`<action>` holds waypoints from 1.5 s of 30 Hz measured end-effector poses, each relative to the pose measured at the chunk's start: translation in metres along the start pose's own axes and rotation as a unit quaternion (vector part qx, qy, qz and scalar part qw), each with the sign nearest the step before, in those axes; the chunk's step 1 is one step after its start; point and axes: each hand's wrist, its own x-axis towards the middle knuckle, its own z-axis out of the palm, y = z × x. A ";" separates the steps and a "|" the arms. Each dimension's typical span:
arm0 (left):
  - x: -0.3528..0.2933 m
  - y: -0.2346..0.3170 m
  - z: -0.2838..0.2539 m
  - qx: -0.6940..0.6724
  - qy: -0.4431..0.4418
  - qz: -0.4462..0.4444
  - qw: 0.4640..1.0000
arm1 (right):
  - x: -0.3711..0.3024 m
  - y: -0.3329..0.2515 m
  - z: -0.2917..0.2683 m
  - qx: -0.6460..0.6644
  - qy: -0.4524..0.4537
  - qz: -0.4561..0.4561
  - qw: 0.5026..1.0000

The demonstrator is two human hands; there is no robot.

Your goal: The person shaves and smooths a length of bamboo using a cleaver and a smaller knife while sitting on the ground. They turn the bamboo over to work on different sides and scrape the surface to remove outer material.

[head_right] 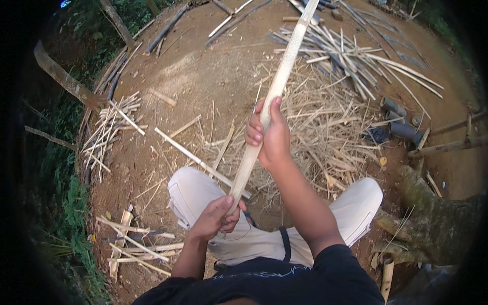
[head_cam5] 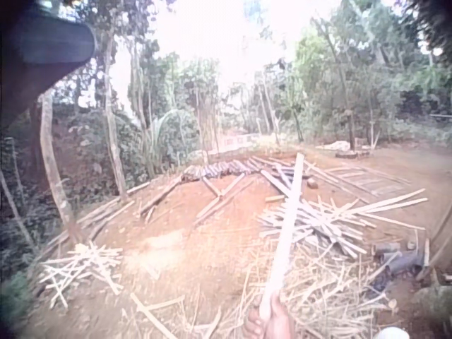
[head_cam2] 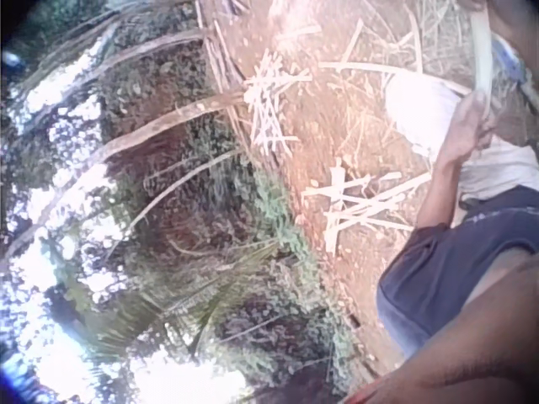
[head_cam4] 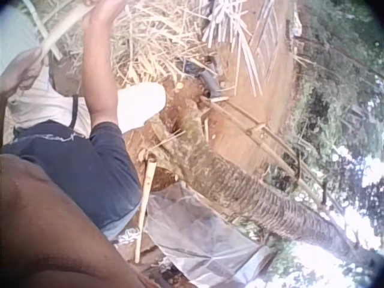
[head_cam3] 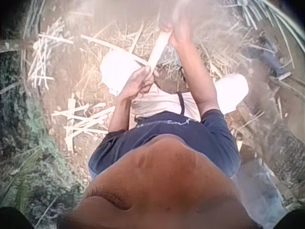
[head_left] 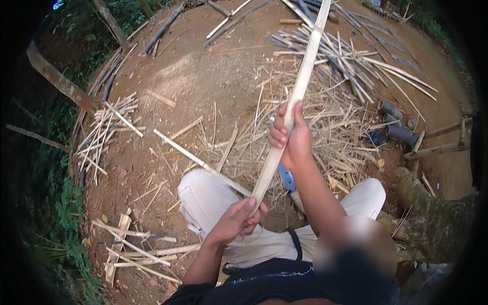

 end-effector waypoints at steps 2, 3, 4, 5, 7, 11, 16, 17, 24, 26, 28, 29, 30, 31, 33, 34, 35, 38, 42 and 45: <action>-0.006 -0.001 -0.010 0.002 -0.026 -0.004 1.000 | 0.003 0.010 0.004 0.000 0.033 0.011 0.999; -0.011 0.001 -0.011 -0.028 -0.047 -0.002 0.999 | 0.003 0.015 0.002 0.012 0.050 0.022 0.998; -0.016 0.001 -0.013 -0.058 -0.068 0.001 0.996 | 0.006 0.019 -0.003 0.040 0.059 0.017 0.997; -0.018 -0.011 -0.029 -0.106 -0.113 0.029 0.988 | 0.012 0.024 -0.004 0.070 0.063 0.014 0.995; -0.020 -0.023 -0.041 -0.172 -0.016 0.091 0.981 | 0.023 0.026 -0.012 0.122 0.069 0.000 0.990; -0.019 -0.055 -0.049 0.043 0.275 0.355 0.892 | 0.034 0.040 -0.013 0.204 0.145 0.011 0.968; -0.028 -0.001 -0.015 0.071 0.324 0.483 0.810 | 0.038 0.072 -0.022 0.241 0.185 0.009 0.953; -0.034 0.005 -0.011 0.062 0.323 0.475 0.816 | 0.039 0.072 -0.025 0.237 0.196 0.000 0.952; -0.046 0.005 -0.023 0.211 0.548 0.431 0.685 | 0.047 0.050 -0.037 0.169 0.240 -0.072 0.953; -0.051 0.005 -0.031 0.273 0.535 0.380 0.703 | 0.046 0.041 -0.036 0.169 0.224 -0.081 0.957; -0.044 0.006 -0.033 0.258 0.524 0.403 0.705 | 0.048 0.030 -0.041 0.150 0.210 -0.102 0.961; -0.045 0.005 -0.033 0.216 0.514 0.407 0.724 | 0.047 0.028 -0.039 0.156 0.202 -0.103 0.961; -0.045 0.007 -0.033 0.173 0.503 0.410 0.741 | 0.047 0.026 -0.037 0.164 0.201 -0.099 0.961; -0.047 0.014 -0.029 0.101 0.488 0.423 0.757 | 0.047 0.025 -0.033 0.171 0.201 -0.095 0.960; -0.049 0.026 -0.023 0.077 0.466 0.448 0.759 | 0.047 0.028 -0.035 0.185 0.198 -0.091 0.958; -0.049 0.027 -0.022 0.065 0.456 0.459 0.760 | 0.049 0.029 -0.039 0.190 0.195 -0.090 0.958; -0.049 0.027 -0.022 0.080 0.439 0.476 0.758 | 0.051 0.028 -0.040 0.196 0.189 -0.091 0.958; -0.055 0.028 -0.026 -0.149 0.297 0.537 0.776 | 0.057 0.029 -0.042 0.216 0.223 -0.071 0.948; -0.123 0.057 -0.073 -0.028 0.116 0.704 0.701 | 0.075 0.006 -0.092 0.214 0.267 -0.121 0.932; -0.130 0.064 -0.102 -0.101 0.228 0.641 0.726 | 0.069 0.013 -0.089 0.163 0.321 -0.154 0.920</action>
